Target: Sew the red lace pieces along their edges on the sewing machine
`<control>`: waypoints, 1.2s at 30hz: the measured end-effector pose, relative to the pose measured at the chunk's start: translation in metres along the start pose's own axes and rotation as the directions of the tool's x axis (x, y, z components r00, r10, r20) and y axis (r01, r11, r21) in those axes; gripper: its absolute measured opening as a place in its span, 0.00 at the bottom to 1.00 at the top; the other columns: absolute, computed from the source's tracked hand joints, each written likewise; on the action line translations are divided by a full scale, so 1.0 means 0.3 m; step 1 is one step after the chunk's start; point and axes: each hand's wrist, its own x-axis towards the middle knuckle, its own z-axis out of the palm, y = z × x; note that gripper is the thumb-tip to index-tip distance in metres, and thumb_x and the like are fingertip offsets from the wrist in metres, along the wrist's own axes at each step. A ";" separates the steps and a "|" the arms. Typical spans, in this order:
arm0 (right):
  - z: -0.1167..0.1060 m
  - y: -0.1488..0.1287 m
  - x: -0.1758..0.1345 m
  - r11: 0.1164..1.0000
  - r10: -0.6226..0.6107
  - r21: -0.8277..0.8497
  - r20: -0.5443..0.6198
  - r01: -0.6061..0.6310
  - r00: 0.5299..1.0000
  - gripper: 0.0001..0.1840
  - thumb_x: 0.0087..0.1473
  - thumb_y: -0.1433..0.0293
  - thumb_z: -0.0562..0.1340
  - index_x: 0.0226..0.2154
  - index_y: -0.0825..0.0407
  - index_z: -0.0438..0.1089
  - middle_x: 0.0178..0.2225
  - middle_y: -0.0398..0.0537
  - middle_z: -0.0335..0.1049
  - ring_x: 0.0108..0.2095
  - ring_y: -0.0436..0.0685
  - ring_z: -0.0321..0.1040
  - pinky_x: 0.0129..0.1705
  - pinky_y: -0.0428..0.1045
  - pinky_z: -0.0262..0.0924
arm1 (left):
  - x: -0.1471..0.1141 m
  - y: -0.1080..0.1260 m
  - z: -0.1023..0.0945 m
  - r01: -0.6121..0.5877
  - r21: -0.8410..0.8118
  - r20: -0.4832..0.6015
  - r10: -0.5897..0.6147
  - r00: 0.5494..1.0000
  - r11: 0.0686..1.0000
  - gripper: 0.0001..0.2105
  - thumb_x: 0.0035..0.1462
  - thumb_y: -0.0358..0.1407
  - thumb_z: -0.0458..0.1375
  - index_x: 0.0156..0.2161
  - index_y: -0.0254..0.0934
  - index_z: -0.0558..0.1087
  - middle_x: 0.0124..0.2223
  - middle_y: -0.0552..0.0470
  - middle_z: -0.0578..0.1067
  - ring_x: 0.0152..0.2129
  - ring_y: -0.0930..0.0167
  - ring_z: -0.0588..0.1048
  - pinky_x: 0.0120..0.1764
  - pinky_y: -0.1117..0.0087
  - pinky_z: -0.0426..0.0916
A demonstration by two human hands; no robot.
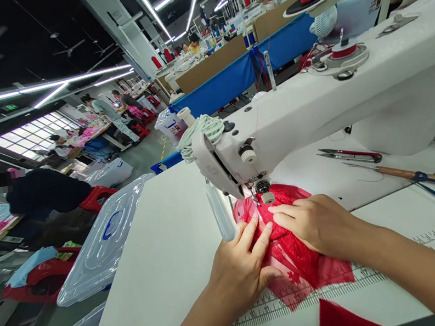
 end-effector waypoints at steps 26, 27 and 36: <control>0.022 0.023 -0.003 1.000 -0.025 0.007 -0.009 0.025 1.000 0.18 0.58 0.80 0.52 0.43 0.53 0.73 0.46 0.49 0.80 0.33 0.54 0.76 0.25 0.49 0.63 | 0.002 -0.011 -0.006 0.005 -0.006 0.082 -0.004 0.997 1.000 0.38 0.67 0.59 0.35 0.56 0.30 0.74 0.50 0.35 0.77 0.44 0.57 0.75 0.45 0.57 0.74; 0.023 0.024 -0.001 1.000 -0.013 0.010 -0.001 0.013 1.000 0.17 0.58 0.80 0.51 0.42 0.52 0.73 0.46 0.49 0.80 0.32 0.54 0.76 0.25 0.49 0.61 | 0.001 -0.013 -0.002 0.002 -0.002 0.076 -0.002 0.997 1.000 0.38 0.67 0.59 0.35 0.56 0.30 0.74 0.50 0.35 0.77 0.44 0.57 0.75 0.45 0.57 0.73; 0.005 0.030 0.029 1.000 0.007 0.012 0.021 -0.007 1.000 0.15 0.64 0.76 0.50 0.34 0.51 0.70 0.25 0.43 0.73 0.22 0.54 0.66 0.21 0.49 0.52 | -0.016 -0.040 0.036 0.007 0.058 0.100 -0.012 0.995 0.998 0.38 0.66 0.61 0.39 0.61 0.32 0.71 0.59 0.34 0.72 0.49 0.54 0.74 0.48 0.53 0.73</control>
